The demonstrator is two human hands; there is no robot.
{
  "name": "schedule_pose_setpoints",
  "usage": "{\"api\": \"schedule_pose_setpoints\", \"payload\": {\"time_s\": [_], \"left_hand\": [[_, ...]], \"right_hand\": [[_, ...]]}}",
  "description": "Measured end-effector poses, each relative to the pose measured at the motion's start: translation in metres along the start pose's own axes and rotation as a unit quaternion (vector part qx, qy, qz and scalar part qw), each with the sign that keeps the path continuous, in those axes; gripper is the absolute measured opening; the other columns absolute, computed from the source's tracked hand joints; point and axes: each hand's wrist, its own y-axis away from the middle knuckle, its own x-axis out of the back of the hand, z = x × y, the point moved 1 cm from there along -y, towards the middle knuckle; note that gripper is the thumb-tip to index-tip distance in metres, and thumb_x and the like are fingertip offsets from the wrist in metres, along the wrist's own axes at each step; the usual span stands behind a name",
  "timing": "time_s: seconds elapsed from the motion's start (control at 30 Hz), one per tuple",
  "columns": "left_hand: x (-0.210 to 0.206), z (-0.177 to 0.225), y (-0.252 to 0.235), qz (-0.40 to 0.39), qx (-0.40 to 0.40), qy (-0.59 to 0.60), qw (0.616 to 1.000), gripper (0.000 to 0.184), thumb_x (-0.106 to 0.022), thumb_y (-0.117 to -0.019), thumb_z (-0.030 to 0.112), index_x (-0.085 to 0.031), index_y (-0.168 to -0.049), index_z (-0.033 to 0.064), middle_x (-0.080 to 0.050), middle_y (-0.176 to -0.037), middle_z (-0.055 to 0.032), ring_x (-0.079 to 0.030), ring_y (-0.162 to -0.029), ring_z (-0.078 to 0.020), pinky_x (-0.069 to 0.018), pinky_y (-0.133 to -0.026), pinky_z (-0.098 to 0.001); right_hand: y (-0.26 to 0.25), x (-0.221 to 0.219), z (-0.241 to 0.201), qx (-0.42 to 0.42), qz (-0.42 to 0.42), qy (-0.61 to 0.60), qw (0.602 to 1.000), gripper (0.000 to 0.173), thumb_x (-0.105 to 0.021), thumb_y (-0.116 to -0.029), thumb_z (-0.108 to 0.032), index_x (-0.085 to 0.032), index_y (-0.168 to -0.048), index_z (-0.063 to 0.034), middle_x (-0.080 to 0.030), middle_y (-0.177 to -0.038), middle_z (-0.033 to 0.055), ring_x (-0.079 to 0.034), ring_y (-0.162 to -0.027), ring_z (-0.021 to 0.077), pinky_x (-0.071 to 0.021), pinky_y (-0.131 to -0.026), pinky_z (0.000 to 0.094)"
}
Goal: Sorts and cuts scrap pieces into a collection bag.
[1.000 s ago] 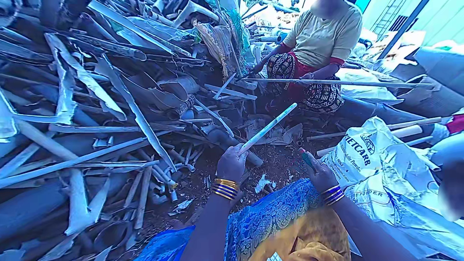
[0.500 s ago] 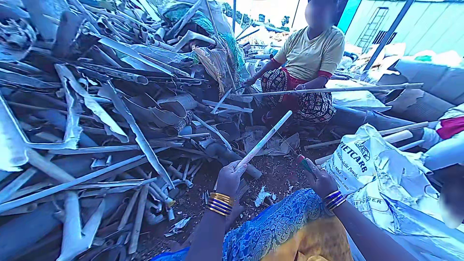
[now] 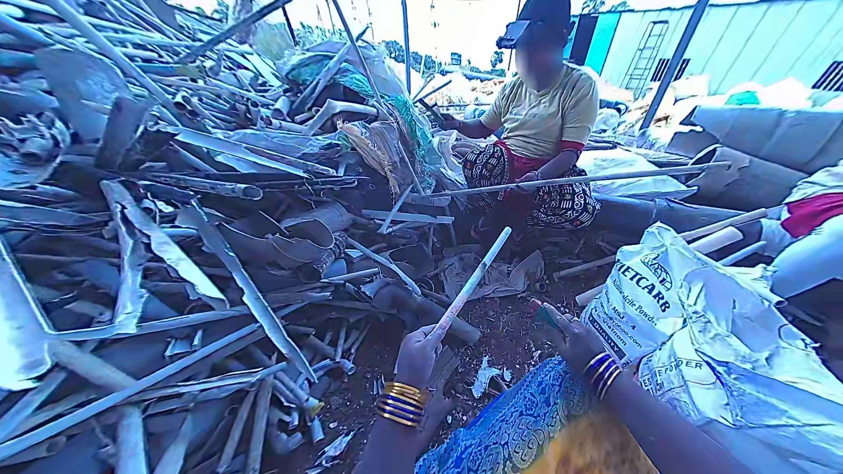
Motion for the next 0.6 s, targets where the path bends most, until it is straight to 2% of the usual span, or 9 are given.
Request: {"api": "schedule_pose_setpoints", "payload": {"time_s": [0.03, 0.07, 0.1, 0.23, 0.37, 0.47, 0.53, 0.6], "left_hand": [[-0.001, -0.004, -0.003, -0.004, 0.016, -0.031, 0.999, 0.026, -0.057, -0.1060, 0.019, -0.070, -0.094, 0.0000, -0.045, -0.057, 0.0037, -0.036, -0.044, -0.0047, -0.0306, -0.044, -0.0197], [-0.003, -0.007, -0.006, -0.010, 0.031, -0.069, 0.997, 0.027, -0.058, -0.1060, 0.021, -0.070, -0.093, 0.0005, -0.046, -0.058, 0.0028, -0.037, -0.045, -0.0061, -0.0321, -0.045, -0.0214], [-0.004, -0.011, -0.009, -0.015, 0.044, -0.113, 0.993, 0.029, -0.058, -0.1059, 0.024, -0.070, -0.092, 0.0011, -0.047, -0.059, 0.0019, -0.039, -0.047, -0.0074, -0.0342, -0.047, -0.0235], [-0.005, -0.026, -0.021, -0.028, 0.067, -0.235, 0.969, 0.033, -0.058, -0.1061, 0.031, -0.072, -0.097, 0.0011, -0.054, -0.068, -0.0017, -0.047, -0.057, -0.0108, -0.0419, -0.058, -0.0306], [-0.011, -0.029, -0.024, -0.062, 0.075, -0.297, 0.950, 0.039, -0.056, -0.1070, 0.034, -0.072, -0.101, -0.0013, -0.065, -0.084, -0.0128, -0.059, -0.076, -0.0224, -0.0478, -0.076, -0.0445], [-0.013, -0.031, -0.022, -0.071, 0.070, -0.318, 0.943, 0.040, -0.055, -0.1071, 0.034, -0.071, -0.096, -0.0011, -0.062, -0.081, -0.0114, -0.057, -0.074, -0.0214, -0.0461, -0.074, -0.0431], [-0.013, -0.029, -0.023, -0.086, 0.065, -0.330, 0.938, 0.041, -0.057, -0.1064, 0.036, -0.072, -0.102, -0.0018, -0.067, -0.089, -0.0159, -0.062, -0.083, -0.0256, -0.0481, -0.081, -0.0474], [-0.013, -0.029, -0.023, -0.100, 0.063, -0.337, 0.934, 0.041, -0.057, -0.1060, 0.036, -0.072, -0.104, -0.0017, -0.069, -0.093, -0.0174, -0.063, -0.086, -0.0271, -0.0485, -0.083, -0.0488]], "right_hand": [[-0.011, 0.006, 0.000, -0.093, -0.090, -0.016, 0.991, 0.053, -0.047, -0.1096, -0.026, -0.038, -0.161, -0.0166, -0.067, -0.126, 0.0268, -0.067, -0.112, 0.0446, -0.0515, -0.097, 0.0583], [-0.020, 0.007, 0.004, -0.148, -0.145, -0.036, 0.978, 0.056, -0.045, -0.1106, -0.030, -0.031, -0.164, -0.0191, -0.064, -0.134, 0.0249, -0.063, -0.122, 0.0422, -0.0473, -0.105, 0.0571], [-0.025, 0.005, 0.008, -0.172, -0.179, -0.054, 0.967, 0.057, -0.045, -0.1108, -0.030, -0.029, -0.164, -0.0198, -0.063, -0.137, 0.0244, -0.061, -0.127, 0.0408, -0.0445, -0.109, 0.0559], [-0.028, -0.005, 0.008, -0.149, -0.277, -0.014, 0.949, 0.056, -0.041, -0.1114, -0.035, -0.027, -0.165, -0.0287, -0.059, -0.142, 0.0222, -0.058, -0.132, 0.0394, -0.0443, -0.109, 0.0580], [-0.028, -0.004, 0.007, -0.125, -0.319, 0.030, 0.939, 0.055, -0.041, -0.1111, -0.036, -0.029, -0.164, -0.0313, -0.060, -0.140, 0.0228, -0.059, -0.129, 0.0404, -0.0457, -0.106, 0.0598], [-0.029, -0.007, 0.006, -0.128, -0.328, 0.027, 0.936, 0.055, -0.041, -0.1113, -0.037, -0.028, -0.164, -0.0311, -0.059, -0.141, 0.0224, -0.058, -0.131, 0.0400, -0.0457, -0.107, 0.0601], [-0.031, -0.007, 0.008, -0.128, -0.327, 0.025, 0.936, 0.055, -0.041, -0.1113, -0.036, -0.027, -0.164, -0.0312, -0.060, -0.141, 0.0226, -0.059, -0.130, 0.0406, -0.0459, -0.106, 0.0607], [-0.031, -0.006, 0.009, -0.126, -0.327, 0.027, 0.936, 0.055, -0.041, -0.1113, -0.035, -0.028, -0.164, -0.0308, -0.059, -0.142, 0.0225, -0.058, -0.131, 0.0408, -0.0452, -0.107, 0.0611]]}}
